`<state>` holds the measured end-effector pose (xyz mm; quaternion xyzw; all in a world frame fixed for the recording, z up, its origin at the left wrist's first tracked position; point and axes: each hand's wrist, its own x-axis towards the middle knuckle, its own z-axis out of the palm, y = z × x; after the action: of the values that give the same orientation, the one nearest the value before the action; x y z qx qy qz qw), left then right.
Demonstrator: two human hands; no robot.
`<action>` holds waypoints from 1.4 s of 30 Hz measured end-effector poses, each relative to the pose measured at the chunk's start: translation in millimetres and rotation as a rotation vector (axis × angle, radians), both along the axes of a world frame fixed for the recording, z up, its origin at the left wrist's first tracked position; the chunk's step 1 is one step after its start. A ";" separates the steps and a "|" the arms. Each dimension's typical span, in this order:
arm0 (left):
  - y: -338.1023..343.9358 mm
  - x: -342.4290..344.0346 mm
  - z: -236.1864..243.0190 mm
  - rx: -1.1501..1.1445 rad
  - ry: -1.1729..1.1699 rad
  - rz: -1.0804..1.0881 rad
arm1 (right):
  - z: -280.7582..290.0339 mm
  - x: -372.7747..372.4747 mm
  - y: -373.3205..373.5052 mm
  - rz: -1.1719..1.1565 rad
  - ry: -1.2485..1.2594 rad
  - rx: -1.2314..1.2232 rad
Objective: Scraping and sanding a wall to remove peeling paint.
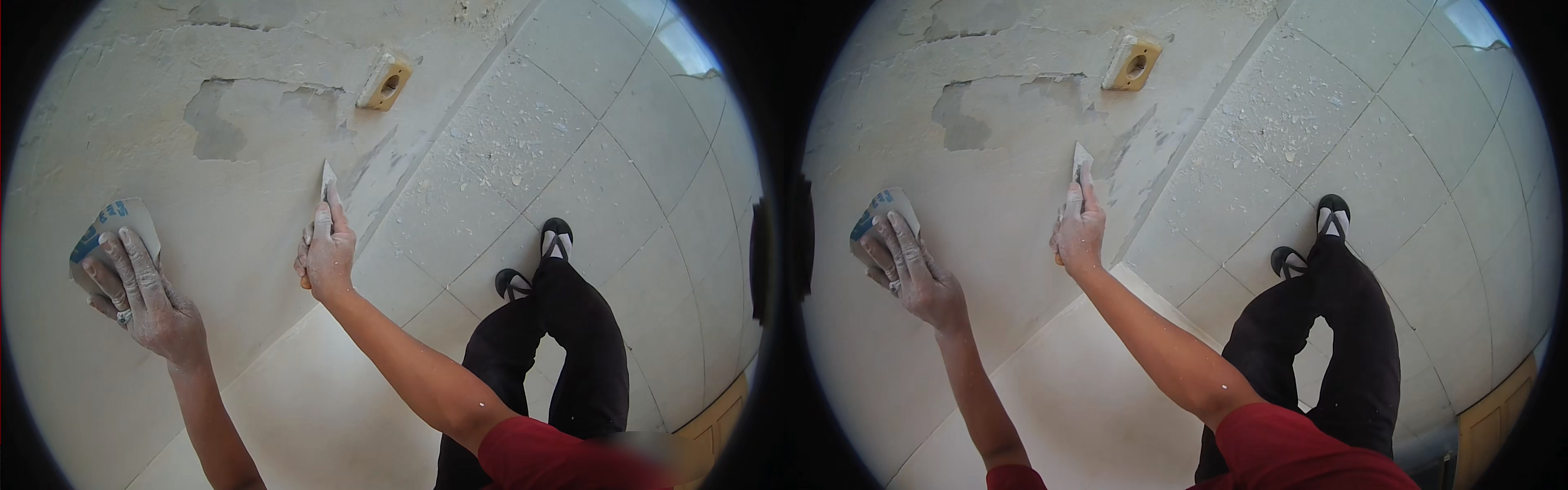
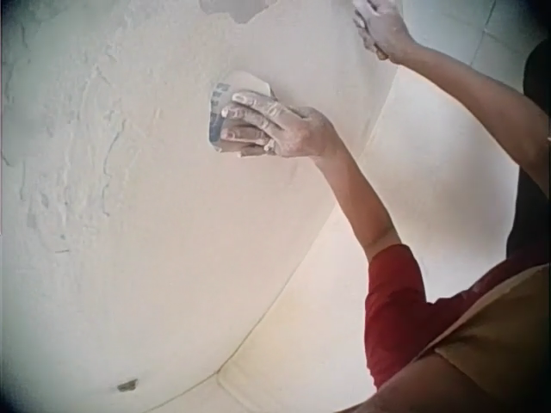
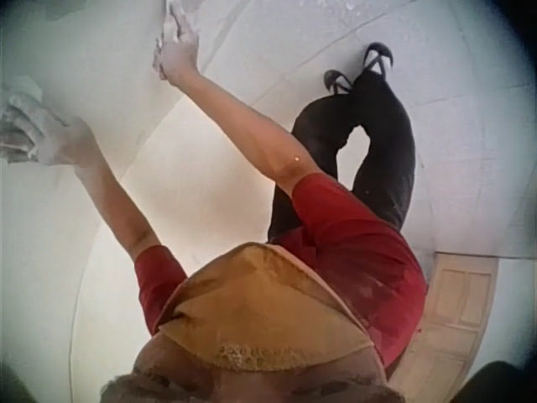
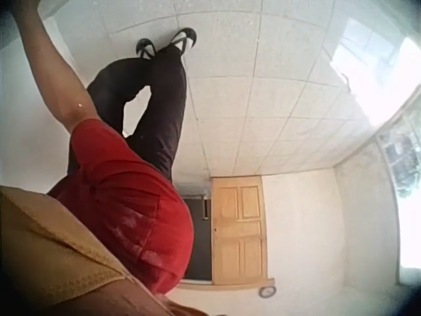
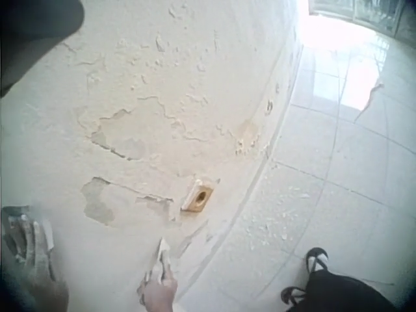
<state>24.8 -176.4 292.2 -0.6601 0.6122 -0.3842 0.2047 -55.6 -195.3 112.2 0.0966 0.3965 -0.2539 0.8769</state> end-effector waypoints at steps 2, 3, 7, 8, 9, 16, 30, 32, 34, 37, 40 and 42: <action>2.5 -6.4 -1.2 0.006 0.077 0.018 | 5.2 -2.7 -10.9 -0.014 0.012 0.022; 3.3 -7.2 -2.5 -0.006 0.138 0.057 | 7.4 -2.9 -17.5 -0.009 0.007 0.023; 16.0 -3.0 -20.1 0.135 0.095 0.124 | -22.2 -1.1 -53.6 -0.052 0.138 0.116; 16.0 -0.6 -20.1 0.144 0.093 0.113 | -13.9 -4.6 -48.3 -0.064 0.137 0.125; 20.0 1.6 -17.9 0.138 0.089 0.088 | -0.3 -12.5 -34.8 0.029 0.082 0.115; 12.5 -0.1 -22.7 0.129 0.108 0.065 | -39.5 -10.0 -76.9 -0.166 0.099 0.273; 12.2 6.8 -10.1 0.158 -0.046 -0.030 | -17.8 1.3 -20.7 0.107 0.243 -0.109; 9.7 3.6 -16.5 0.163 -0.032 -0.015 | -31.2 -7.0 -48.5 0.027 0.229 -0.016; 12.4 -2.2 -13.6 0.165 -0.013 0.007 | -41.1 -13.5 -59.4 -0.048 0.220 0.071; 13.4 1.0 -15.9 0.161 -0.036 0.027 | -39.0 -17.2 -47.8 0.019 0.190 0.076; 11.2 1.2 -10.3 0.180 -0.069 0.015 | -14.1 -5.2 -19.1 0.170 0.355 -0.207; 7.1 -2.5 -14.2 0.157 -0.054 -0.030 | -34.4 -1.9 -31.2 0.075 0.342 -0.104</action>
<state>22.3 -169.3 278.0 -0.6220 0.6447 -0.3556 0.2666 -57.4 -226.5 77.8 -0.0084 0.5294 -0.2539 0.8095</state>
